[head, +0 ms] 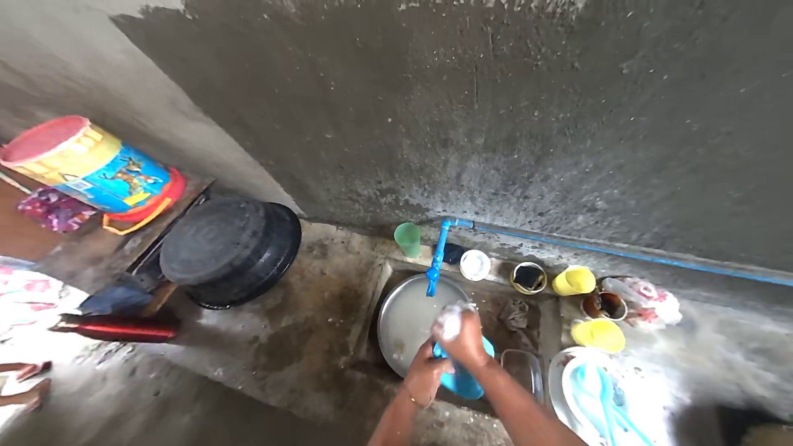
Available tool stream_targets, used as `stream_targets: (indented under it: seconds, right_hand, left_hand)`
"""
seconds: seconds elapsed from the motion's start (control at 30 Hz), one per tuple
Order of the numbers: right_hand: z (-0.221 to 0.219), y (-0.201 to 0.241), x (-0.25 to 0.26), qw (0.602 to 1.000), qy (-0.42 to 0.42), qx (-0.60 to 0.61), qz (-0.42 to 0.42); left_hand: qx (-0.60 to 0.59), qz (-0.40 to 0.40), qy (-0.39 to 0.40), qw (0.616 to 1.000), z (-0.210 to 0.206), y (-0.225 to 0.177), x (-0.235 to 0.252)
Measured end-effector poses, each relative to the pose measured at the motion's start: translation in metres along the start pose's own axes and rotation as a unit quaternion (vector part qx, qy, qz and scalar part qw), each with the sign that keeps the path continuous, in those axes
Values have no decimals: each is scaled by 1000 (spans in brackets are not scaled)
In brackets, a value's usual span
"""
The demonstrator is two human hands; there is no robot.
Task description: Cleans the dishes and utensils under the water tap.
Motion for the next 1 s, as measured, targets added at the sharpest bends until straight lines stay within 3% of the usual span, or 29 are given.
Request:
stream_targets:
  seconds: [0.07, 0.2, 0.27, 0.37, 0.5, 0.6, 0.67, 0.77, 0.87, 0.93, 1.0]
  right_hand:
    - [-9, 11, -9, 996, -24, -22, 84]
    - [-5, -47, -17, 990, -22, 53, -130]
    - [-19, -49, -40, 985, -9, 90, -150]
    - [-39, -16, -59, 984, 9, 139, -107]
    - [-16, -51, -26, 983, 1, 88, -163]
    - [7, -73, -19, 965, -23, 139, -222]
    - [12, -50, -28, 969, -12, 124, -213]
    - [6, 11, -45, 996, 13, 17, -84]
    - [-15, 46, -59, 998, 33, 17, 44]
    - [-27, 45, -60, 998, 50, 36, 31]
    - [-29, 38, -52, 999, 17, 21, 22]
  left_hand:
    - [-1, 25, 8, 1000, 3, -2, 0]
    - [-153, -52, -142, 977, 16, -5, 4]
    - [-189, -62, -190, 961, 16, -4, 9]
    - [-135, -28, -183, 973, 0, 8, 8]
    - [-138, -80, -186, 970, 1, 9, -2]
    - [-61, -74, -286, 953, 31, 7, -3]
    - [3, 7, -345, 939, 58, 20, 5]
    - [-83, 93, -266, 956, 59, 33, 15]
    - [-261, -16, -141, 955, 25, -6, 5]
    - [-241, -80, -141, 957, 14, -33, -2]
    - [-252, -142, -104, 952, 15, -28, 6]
Point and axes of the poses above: each hand's wrist, its own x-axis towards the middle knuckle, its own z-axis out of the back of the hand, y = z × x, the point moved 6 cm from there along x, towards the middle knuckle, and after that the axes turned 8 degrees about y, right-handed, at the moved point
